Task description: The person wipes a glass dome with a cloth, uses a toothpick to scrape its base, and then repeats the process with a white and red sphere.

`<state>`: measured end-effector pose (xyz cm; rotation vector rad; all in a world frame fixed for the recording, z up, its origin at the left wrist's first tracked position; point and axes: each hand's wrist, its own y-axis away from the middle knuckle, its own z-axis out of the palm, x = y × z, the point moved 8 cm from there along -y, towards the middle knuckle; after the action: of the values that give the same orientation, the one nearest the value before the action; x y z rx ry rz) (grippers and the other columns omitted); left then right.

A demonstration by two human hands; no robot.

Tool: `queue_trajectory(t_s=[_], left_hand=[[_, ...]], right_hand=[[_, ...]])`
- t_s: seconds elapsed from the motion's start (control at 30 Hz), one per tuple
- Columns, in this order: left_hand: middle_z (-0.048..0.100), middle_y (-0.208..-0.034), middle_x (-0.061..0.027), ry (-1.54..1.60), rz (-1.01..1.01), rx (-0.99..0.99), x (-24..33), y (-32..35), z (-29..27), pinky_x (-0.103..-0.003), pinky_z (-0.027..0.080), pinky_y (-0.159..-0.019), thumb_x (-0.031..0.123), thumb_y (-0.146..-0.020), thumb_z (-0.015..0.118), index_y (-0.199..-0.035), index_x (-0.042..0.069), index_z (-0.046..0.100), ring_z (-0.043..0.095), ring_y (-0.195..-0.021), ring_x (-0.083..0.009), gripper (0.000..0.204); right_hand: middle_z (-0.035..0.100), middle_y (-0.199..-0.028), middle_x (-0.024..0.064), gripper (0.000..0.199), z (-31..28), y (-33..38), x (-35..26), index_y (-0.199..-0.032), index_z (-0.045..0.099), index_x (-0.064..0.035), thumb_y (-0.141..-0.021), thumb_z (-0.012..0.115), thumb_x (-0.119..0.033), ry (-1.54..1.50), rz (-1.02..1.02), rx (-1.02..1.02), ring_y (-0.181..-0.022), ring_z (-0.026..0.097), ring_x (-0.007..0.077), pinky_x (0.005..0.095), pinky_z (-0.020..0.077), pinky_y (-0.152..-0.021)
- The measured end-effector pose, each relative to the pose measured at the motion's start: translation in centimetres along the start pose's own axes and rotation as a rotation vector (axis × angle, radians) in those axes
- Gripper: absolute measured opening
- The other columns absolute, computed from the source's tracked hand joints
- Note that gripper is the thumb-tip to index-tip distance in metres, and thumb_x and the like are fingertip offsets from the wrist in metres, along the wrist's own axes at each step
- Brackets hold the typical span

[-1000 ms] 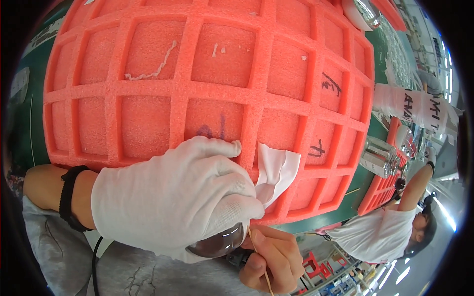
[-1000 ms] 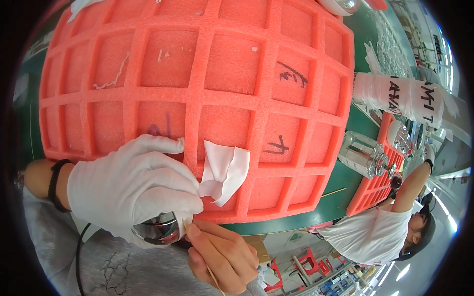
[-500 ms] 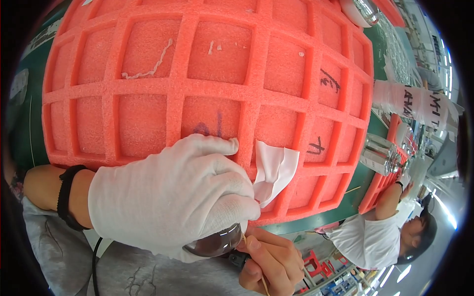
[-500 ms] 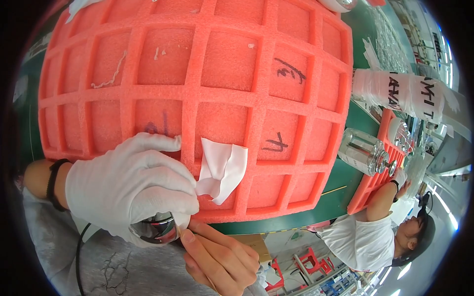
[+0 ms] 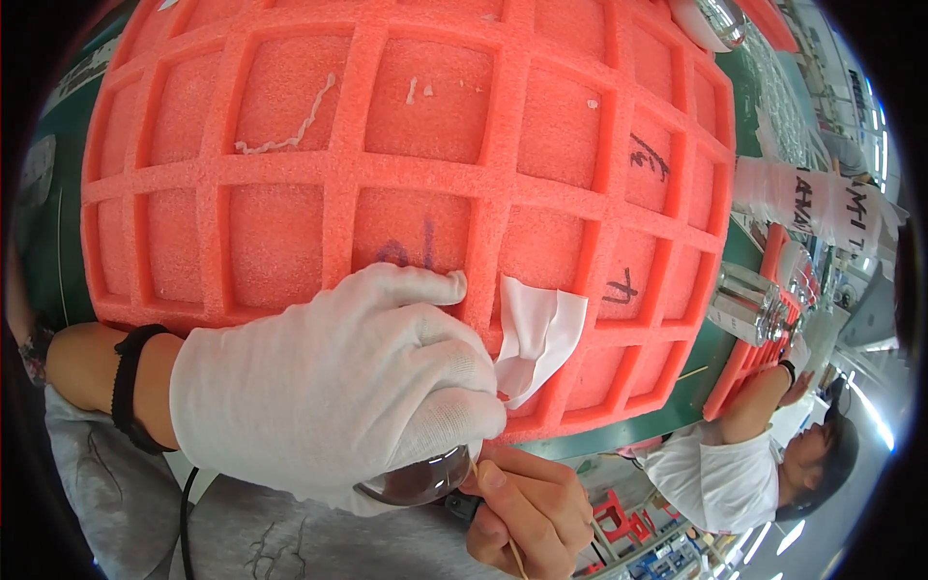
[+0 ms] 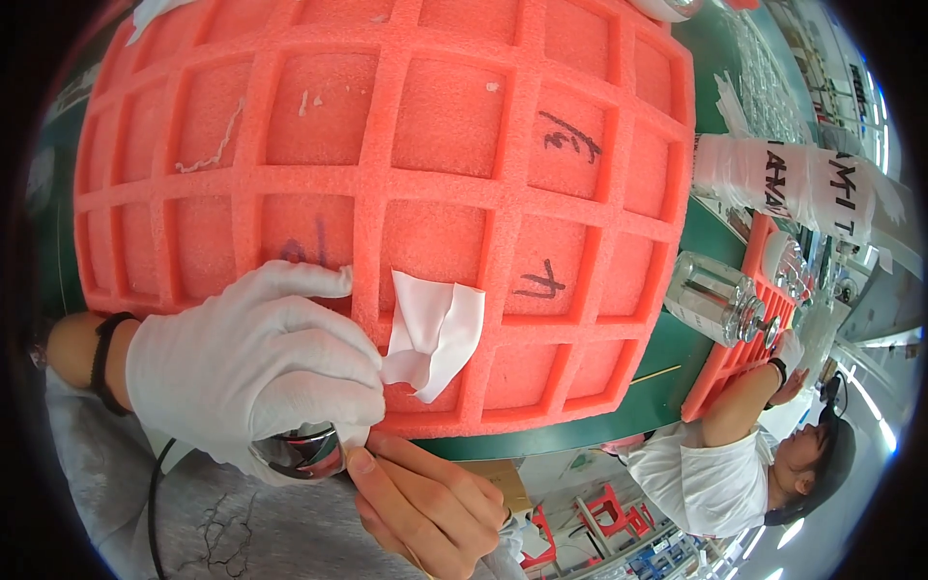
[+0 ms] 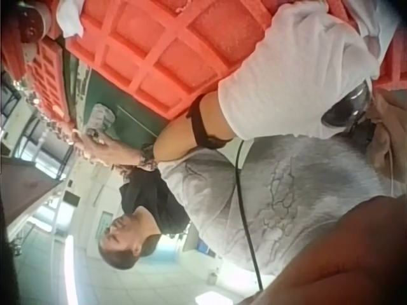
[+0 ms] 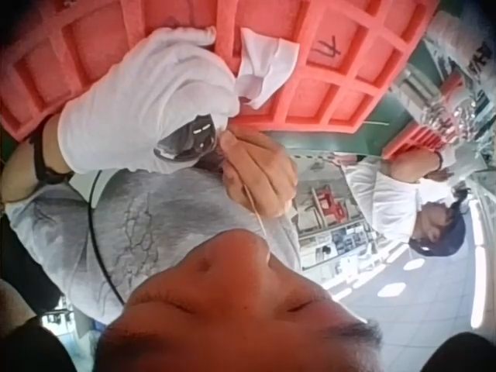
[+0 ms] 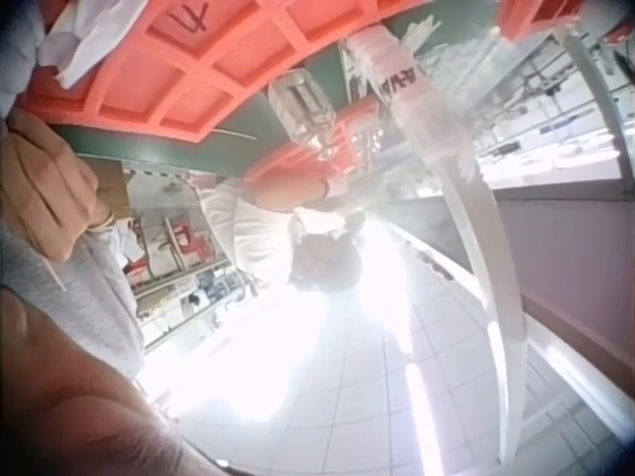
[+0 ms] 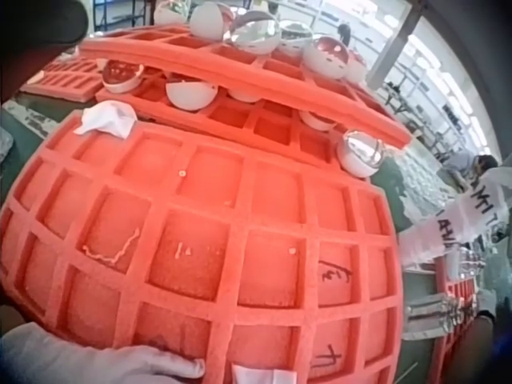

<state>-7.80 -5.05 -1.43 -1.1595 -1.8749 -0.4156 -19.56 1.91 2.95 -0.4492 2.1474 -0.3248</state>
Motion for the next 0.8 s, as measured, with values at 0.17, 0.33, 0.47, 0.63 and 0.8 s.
queue_trajectory(t_s=[0.17, 0.33, 0.47, 0.63, 0.8], left_hand=[[0.066, -0.105, 0.0023, -0.004, -0.003, -0.004, -0.1, 0.1, 0.0, -0.044, 0.042, -0.105, 0.038, -0.075, 0.083, -0.102, 0.016, 0.065, 0.063, -0.103, -0.0167, 0.039], [0.066, -0.106, 0.0028, 0.020, -0.014, -0.061, -0.2, -0.1, 0.3, -0.044, 0.042, -0.105, 0.040, -0.075, 0.082, -0.101, 0.017, 0.066, 0.063, -0.104, -0.0163, 0.038], [0.066, -0.106, 0.0032, 0.013, -0.029, -0.052, -0.3, 0.0, 0.1, -0.044, 0.041, -0.106, 0.040, -0.076, 0.082, -0.101, 0.017, 0.066, 0.062, -0.106, -0.0161, 0.037], [0.065, -0.106, 0.0025, 0.022, -0.028, -0.071, -0.3, -0.2, 0.1, -0.044, 0.041, -0.106, 0.038, -0.076, 0.082, -0.104, 0.016, 0.065, 0.062, -0.107, -0.0161, 0.039], [0.066, -0.112, -0.0013, 0.034, -0.010, -0.049, 0.0, 0.1, -0.3, -0.046, 0.041, -0.106, 0.033, -0.077, 0.082, -0.117, 0.011, 0.061, 0.062, -0.109, -0.0180, 0.050]], right_hand=[[0.073, -0.082, 0.0198, 0.019, 0.1, 0.2, 0.0, -0.092, 0.072, 0.0142, -0.080, 0.069, 0.000, 0.003, -0.002, -0.001, -0.067, 0.071, 0.0320, 0.0341, 0.0596, -0.062], [0.074, -0.083, 0.0196, 0.020, -0.1, -0.3, 0.0, -0.093, 0.072, 0.0141, -0.076, 0.070, 0.002, -0.014, 0.017, 0.002, -0.068, 0.071, 0.0322, 0.0342, 0.0596, -0.063], [0.074, -0.083, 0.0198, 0.023, 0.5, -0.6, -0.3, -0.093, 0.072, 0.0145, -0.074, 0.070, 0.004, 0.079, 0.018, -0.160, -0.069, 0.071, 0.0323, 0.0340, 0.0592, -0.063], [0.074, -0.083, 0.0200, 0.023, 0.4, -0.7, -0.5, -0.094, 0.072, 0.0146, -0.073, 0.069, 0.005, 0.096, 0.000, -0.095, -0.070, 0.071, 0.0322, 0.0340, 0.0589, -0.063], [0.073, -0.082, 0.0202, 0.022, 0.7, -1.4, -0.8, -0.094, 0.072, 0.0147, -0.074, 0.069, 0.005, 0.091, 0.052, 0.008, -0.067, 0.070, 0.0320, 0.0343, 0.0575, -0.061]])
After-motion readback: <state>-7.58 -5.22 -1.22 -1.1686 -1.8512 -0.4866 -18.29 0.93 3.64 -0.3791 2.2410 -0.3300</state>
